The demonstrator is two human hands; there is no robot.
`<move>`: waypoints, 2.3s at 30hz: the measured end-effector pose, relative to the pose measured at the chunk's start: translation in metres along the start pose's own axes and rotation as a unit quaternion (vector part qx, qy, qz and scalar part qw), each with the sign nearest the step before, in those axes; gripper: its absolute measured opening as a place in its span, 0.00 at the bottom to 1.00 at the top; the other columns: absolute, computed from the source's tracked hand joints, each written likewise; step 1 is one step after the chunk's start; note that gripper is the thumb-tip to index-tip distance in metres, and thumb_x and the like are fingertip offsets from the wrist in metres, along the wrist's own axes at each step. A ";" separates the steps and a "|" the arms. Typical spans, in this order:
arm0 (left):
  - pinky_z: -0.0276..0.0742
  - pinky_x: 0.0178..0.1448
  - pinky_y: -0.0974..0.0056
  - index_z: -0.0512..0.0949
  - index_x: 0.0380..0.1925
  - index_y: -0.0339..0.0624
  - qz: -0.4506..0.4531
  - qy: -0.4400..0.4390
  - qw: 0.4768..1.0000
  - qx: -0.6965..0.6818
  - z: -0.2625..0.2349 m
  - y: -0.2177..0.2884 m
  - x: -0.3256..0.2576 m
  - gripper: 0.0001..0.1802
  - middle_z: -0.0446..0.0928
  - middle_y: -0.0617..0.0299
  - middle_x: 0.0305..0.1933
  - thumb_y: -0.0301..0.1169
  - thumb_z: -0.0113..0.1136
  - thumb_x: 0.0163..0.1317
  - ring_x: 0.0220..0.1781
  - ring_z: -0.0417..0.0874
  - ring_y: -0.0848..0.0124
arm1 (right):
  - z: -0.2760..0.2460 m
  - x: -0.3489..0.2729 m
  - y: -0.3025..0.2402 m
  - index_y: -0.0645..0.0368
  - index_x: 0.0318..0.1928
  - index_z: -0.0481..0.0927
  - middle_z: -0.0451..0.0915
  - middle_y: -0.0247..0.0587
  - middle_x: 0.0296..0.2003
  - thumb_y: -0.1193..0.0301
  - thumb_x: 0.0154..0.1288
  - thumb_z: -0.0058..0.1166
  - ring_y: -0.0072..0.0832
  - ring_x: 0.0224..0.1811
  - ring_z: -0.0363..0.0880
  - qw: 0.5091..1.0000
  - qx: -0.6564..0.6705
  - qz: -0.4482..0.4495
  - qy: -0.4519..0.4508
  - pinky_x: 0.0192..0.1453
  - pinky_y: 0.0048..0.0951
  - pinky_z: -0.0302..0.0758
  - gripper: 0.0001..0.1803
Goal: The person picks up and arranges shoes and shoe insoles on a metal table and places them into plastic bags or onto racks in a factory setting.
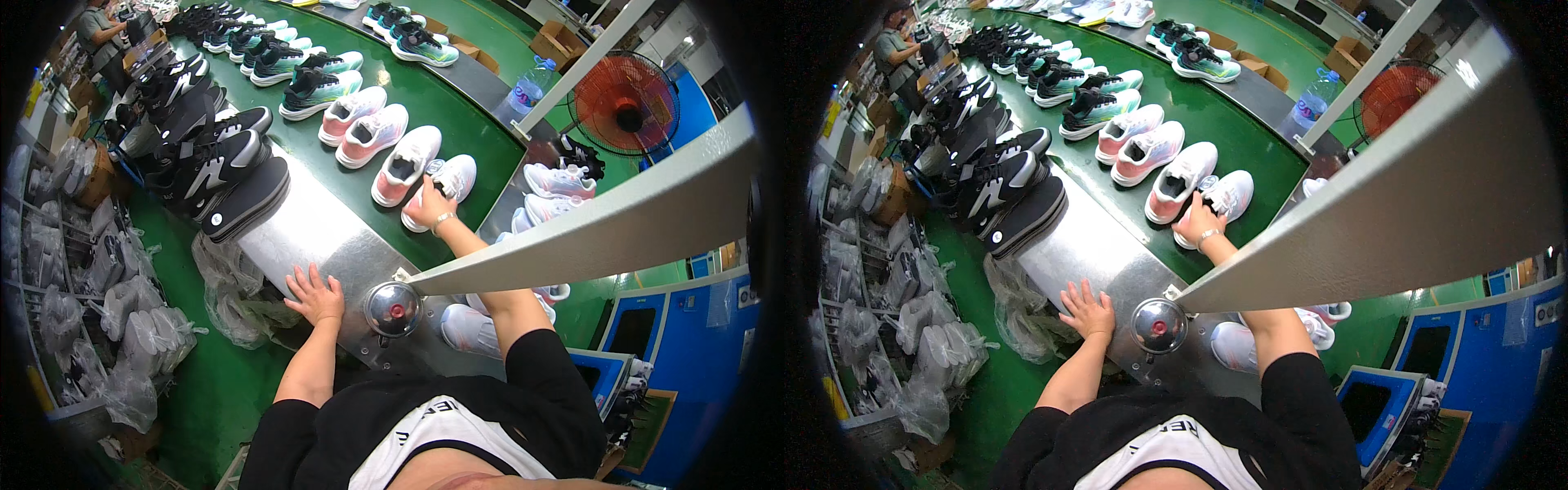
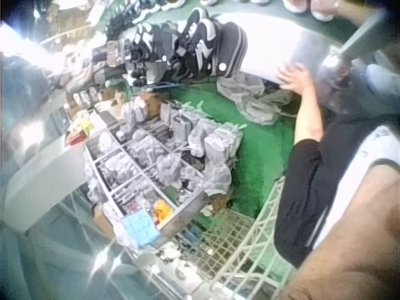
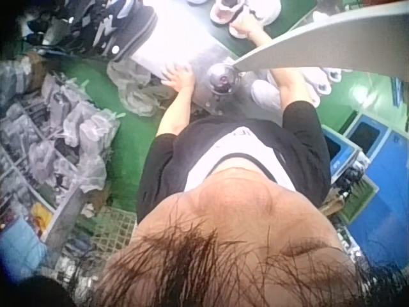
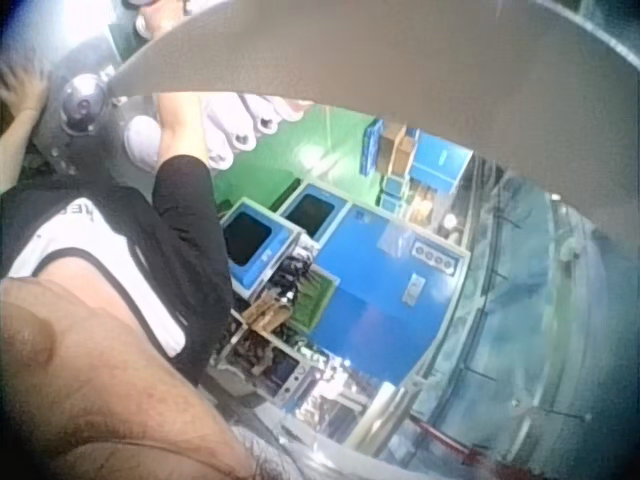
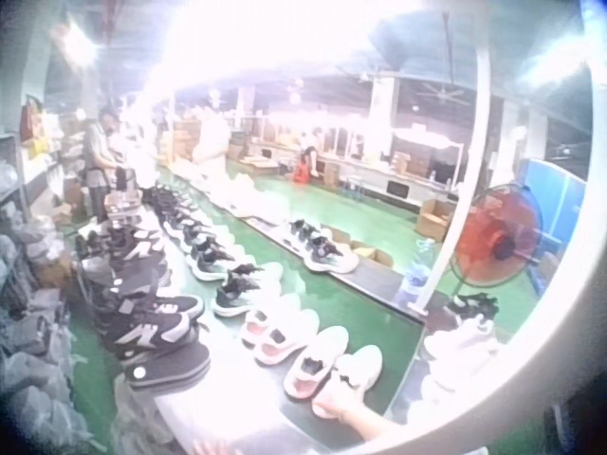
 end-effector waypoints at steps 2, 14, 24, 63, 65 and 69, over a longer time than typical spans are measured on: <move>0.43 0.58 0.37 0.56 0.57 0.55 -0.001 -0.019 1.000 -0.003 0.000 0.002 0.001 0.28 0.45 0.58 0.65 0.45 0.42 0.54 0.66 0.40 0.57 | 0.012 -0.024 0.008 0.53 0.57 0.52 0.72 0.45 0.43 0.60 0.42 0.58 0.40 0.47 0.70 0.994 -0.062 -0.065 0.062 0.53 0.50 0.57 0.41; 0.42 0.57 0.35 0.63 0.51 0.54 0.015 0.063 0.997 -0.030 0.002 0.000 -0.002 0.26 0.51 0.57 0.62 0.45 0.46 0.50 0.65 0.44 0.55 | 0.015 0.030 0.000 0.51 0.47 0.64 0.73 0.42 0.39 0.72 0.47 0.53 0.40 0.44 0.71 0.986 0.016 -0.142 0.090 0.44 0.45 0.68 0.24; 0.42 0.57 0.35 0.64 0.51 0.54 0.015 0.058 0.997 -0.052 0.001 0.002 -0.002 0.26 0.50 0.58 0.62 0.45 0.46 0.50 0.65 0.45 0.55 | -0.003 -0.042 0.010 0.57 0.53 0.61 0.64 0.48 0.49 0.70 0.44 0.56 0.42 0.53 0.61 0.945 0.044 -0.264 0.190 0.55 0.39 0.60 0.32; 0.57 0.59 0.56 0.63 0.51 0.43 0.383 -0.081 0.880 -0.268 -0.013 -0.123 -0.011 0.27 0.56 0.51 0.60 0.35 0.53 0.49 0.61 0.56 0.55 | 0.147 -0.287 0.012 0.66 0.50 0.61 0.68 0.48 0.44 0.59 0.48 0.58 0.33 0.45 0.69 0.898 0.396 0.063 0.181 0.48 0.30 0.67 0.34; 0.58 0.59 0.58 0.64 0.50 0.38 0.263 -0.165 0.880 -0.361 0.014 -0.170 -0.025 0.27 0.59 0.47 0.56 0.34 0.53 0.48 0.58 0.60 0.52 | 0.145 -0.277 0.002 0.66 0.45 0.65 0.69 0.48 0.43 0.59 0.50 0.56 0.32 0.44 0.69 0.865 0.445 0.093 0.211 0.48 0.29 0.67 0.28; 0.58 0.59 0.57 0.66 0.49 0.36 0.044 -0.323 0.915 -0.239 0.096 -0.312 -0.072 0.29 0.63 0.42 0.53 0.40 0.52 0.46 0.57 0.60 0.51 | 0.154 -0.261 0.005 0.65 0.34 0.72 0.70 0.47 0.41 0.61 0.55 0.52 0.34 0.44 0.68 0.882 0.411 0.092 0.213 0.48 0.29 0.65 0.17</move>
Point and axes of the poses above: each hand's wrist, its own x-axis towards the middle knuckle, its own z-axis out of the palm, y = z × x, the point moved 4 cm from there along x, towards the middle knuckle
